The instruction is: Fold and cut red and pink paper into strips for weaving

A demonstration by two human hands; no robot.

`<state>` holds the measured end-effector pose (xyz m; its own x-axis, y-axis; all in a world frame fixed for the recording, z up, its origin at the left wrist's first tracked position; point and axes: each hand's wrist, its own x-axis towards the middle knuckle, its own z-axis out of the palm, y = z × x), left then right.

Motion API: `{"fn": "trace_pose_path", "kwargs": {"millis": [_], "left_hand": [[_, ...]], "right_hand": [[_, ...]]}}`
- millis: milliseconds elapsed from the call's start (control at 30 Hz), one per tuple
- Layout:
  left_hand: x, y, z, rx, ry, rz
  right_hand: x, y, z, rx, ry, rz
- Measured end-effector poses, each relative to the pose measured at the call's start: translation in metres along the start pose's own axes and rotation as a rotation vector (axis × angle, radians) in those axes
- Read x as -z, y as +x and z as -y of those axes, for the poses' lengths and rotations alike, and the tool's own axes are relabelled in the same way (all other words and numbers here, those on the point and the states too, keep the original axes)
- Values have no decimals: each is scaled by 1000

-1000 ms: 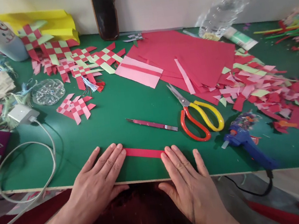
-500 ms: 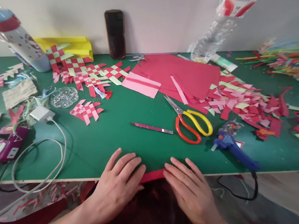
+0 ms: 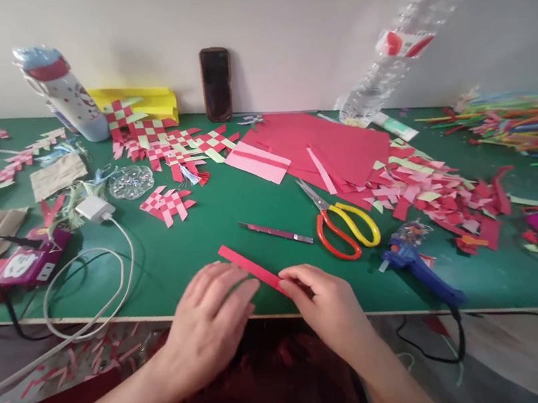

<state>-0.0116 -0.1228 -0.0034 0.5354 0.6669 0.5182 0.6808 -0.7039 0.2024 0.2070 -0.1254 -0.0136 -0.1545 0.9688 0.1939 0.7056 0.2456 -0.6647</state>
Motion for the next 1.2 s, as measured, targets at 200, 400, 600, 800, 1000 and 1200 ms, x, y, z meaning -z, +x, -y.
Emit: {"fn": "trace_pose_path", "kwargs": {"millis": [200, 400, 600, 800, 1000, 1200], "left_hand": [[-33, -16, 3, -86, 193, 297], [-31, -15, 2, -68, 175, 333], [-33, -7, -9, -61, 153, 333], [-41, -4, -12, -122, 161, 355], [-42, -2, -19, -68, 142, 350], [-41, -2, -18, -77, 119, 361]], "right_hand": [[-4, 19, -7, 165, -235, -20], [6, 55, -27, 267, -496, -129], [-6, 67, -35, 241, -487, -74], [20, 33, -35, 121, -323, -181], [44, -26, -37, 44, -227, -205], [42, -64, -40, 28, -222, -131]]}}
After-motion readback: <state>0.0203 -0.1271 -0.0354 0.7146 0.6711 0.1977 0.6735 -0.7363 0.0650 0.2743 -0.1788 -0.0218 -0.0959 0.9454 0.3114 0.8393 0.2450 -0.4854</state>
